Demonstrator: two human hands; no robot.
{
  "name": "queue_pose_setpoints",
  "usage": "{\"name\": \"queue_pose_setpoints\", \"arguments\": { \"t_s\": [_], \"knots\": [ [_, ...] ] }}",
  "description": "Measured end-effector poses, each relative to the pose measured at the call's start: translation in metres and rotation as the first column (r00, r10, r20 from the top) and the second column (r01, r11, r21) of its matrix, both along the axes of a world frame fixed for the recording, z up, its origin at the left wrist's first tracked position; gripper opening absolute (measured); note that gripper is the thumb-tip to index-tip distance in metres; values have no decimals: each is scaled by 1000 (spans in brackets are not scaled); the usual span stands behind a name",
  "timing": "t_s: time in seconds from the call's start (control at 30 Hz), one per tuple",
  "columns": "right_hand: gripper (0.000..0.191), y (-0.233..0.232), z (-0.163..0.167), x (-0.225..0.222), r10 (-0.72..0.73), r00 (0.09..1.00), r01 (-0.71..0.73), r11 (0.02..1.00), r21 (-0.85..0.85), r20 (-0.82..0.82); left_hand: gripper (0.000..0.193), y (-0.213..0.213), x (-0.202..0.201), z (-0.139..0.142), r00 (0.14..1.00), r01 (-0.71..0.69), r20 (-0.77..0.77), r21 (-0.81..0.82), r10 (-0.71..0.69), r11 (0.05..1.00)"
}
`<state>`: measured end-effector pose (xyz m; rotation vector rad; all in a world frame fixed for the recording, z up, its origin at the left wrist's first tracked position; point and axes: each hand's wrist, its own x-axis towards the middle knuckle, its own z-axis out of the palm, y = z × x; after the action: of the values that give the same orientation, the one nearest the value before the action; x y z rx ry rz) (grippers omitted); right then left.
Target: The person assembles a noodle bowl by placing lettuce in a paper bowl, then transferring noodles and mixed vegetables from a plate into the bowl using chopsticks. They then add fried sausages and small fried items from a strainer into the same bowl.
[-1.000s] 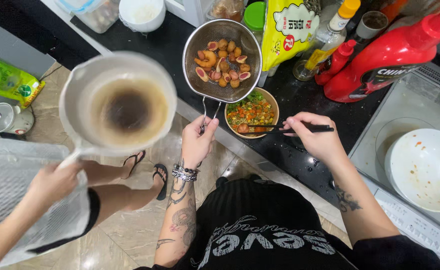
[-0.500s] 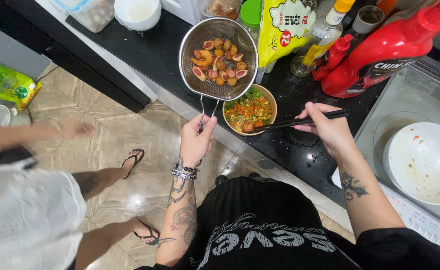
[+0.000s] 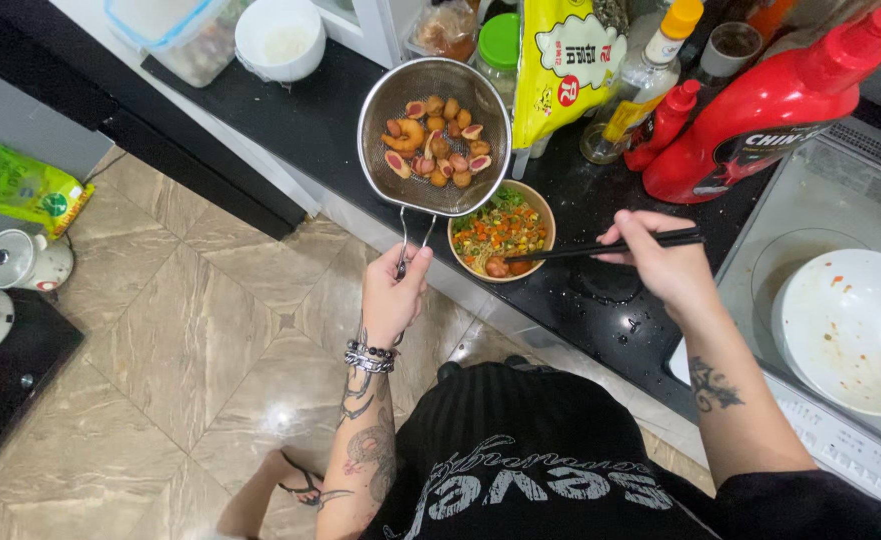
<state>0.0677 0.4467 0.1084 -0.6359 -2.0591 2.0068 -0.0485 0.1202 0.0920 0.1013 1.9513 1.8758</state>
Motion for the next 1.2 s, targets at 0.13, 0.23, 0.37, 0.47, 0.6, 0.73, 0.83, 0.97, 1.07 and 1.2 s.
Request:
{"name": "queue_pose_setpoints", "arguments": {
  "t_s": [0.13,0.23,0.37,0.47,0.6,0.73,0.83,0.97,1.07,1.2],
  "knots": [
    [30,-3,-3,5,4,1000,-4,1000,29,-11,23,0,0,-1,1000,-6,-17,21,7,1000],
    [29,-1,2,10,5,999,-4,1000,17,-43,23,1,-2,-4,1000,-6,19,14,6,1000],
    [31,-4,6,10,56,997,-53,997,64,-53,24,2,-3,-6,1000,-11,9,26,11,1000],
    [27,-9,10,10,120,991,-107,973,202,-53,24,1,-3,-6,1000,-13,8,19,13,1000],
    [34,2,32,15,59,986,-29,983,183,-157,25,-1,-3,-4,999,-10,33,49,9,999],
    [30,2,55,14,-8,920,33,998,57,-392,25,0,0,-1,1000,0,29,70,-2,998],
    [22,-18,62,-2,114,901,95,889,448,-418,23,1,4,4,1000,-11,-2,-24,11,1000],
    [13,-54,60,-28,85,924,117,866,486,-374,25,3,11,11,994,12,-106,-139,-26,990],
    [11,-63,58,-36,57,932,142,850,507,-357,25,5,16,13,988,13,-151,-186,-41,983],
    [15,-63,48,-38,-58,938,213,875,435,-342,27,5,17,13,978,4,-202,-210,-47,978]
  ]
}}
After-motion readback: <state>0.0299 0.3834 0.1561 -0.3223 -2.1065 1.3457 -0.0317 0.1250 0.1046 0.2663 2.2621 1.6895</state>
